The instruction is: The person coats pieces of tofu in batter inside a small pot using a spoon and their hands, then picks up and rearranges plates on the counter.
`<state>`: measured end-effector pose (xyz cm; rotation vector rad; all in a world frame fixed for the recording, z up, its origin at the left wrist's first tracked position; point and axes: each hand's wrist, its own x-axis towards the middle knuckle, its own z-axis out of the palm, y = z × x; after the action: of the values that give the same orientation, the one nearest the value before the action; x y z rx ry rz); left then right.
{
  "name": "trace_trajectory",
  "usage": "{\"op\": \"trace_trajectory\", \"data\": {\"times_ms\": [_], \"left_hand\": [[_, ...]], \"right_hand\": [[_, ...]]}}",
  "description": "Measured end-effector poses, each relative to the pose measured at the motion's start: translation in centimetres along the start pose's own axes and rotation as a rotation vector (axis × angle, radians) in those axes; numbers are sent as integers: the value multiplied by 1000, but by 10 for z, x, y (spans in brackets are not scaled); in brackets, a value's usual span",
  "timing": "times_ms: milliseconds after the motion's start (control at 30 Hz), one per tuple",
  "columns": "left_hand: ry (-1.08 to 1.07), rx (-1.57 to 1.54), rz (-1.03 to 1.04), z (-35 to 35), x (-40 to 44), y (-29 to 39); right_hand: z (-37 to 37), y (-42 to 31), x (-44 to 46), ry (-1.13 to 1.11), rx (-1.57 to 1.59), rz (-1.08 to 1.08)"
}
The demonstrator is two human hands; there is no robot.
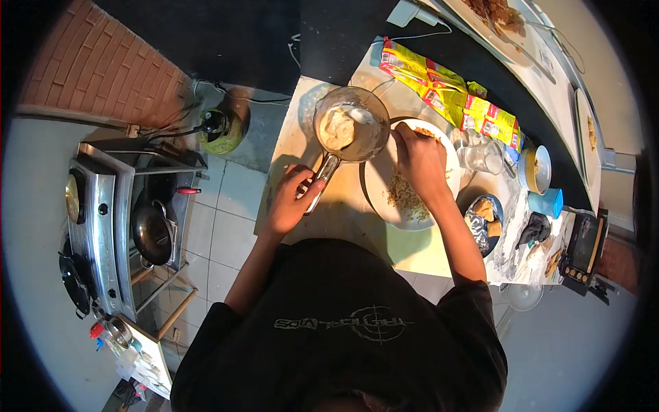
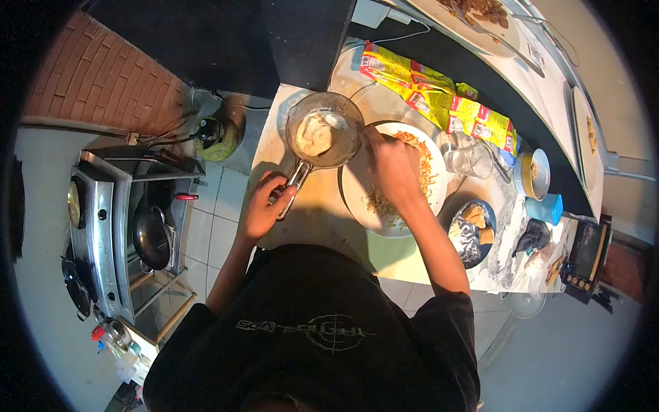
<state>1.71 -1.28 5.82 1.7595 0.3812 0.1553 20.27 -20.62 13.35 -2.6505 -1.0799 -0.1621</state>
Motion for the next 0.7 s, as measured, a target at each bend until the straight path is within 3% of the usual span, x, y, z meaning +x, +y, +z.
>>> {"op": "trace_trajectory", "data": {"times_ms": [33,100,233,333,567,700], "left_hand": [[-9,-2,-13,0,0,1],[-15,-2,-23,0,1,0],[2,43,12,-1,0,-2],[-8,25,-20,-1,-1,1],[-17,58,-6,0,0,0],[-9,43,9,-1,1,4]], "right_hand": [[-1,0,0,3,-2,6],[-4,-6,4,-226,-82,21],[17,-4,4,-41,120,-10],[22,1,1,-120,246,24],[13,6,-1,-87,97,119],[25,5,-5,-36,19,44]]}}
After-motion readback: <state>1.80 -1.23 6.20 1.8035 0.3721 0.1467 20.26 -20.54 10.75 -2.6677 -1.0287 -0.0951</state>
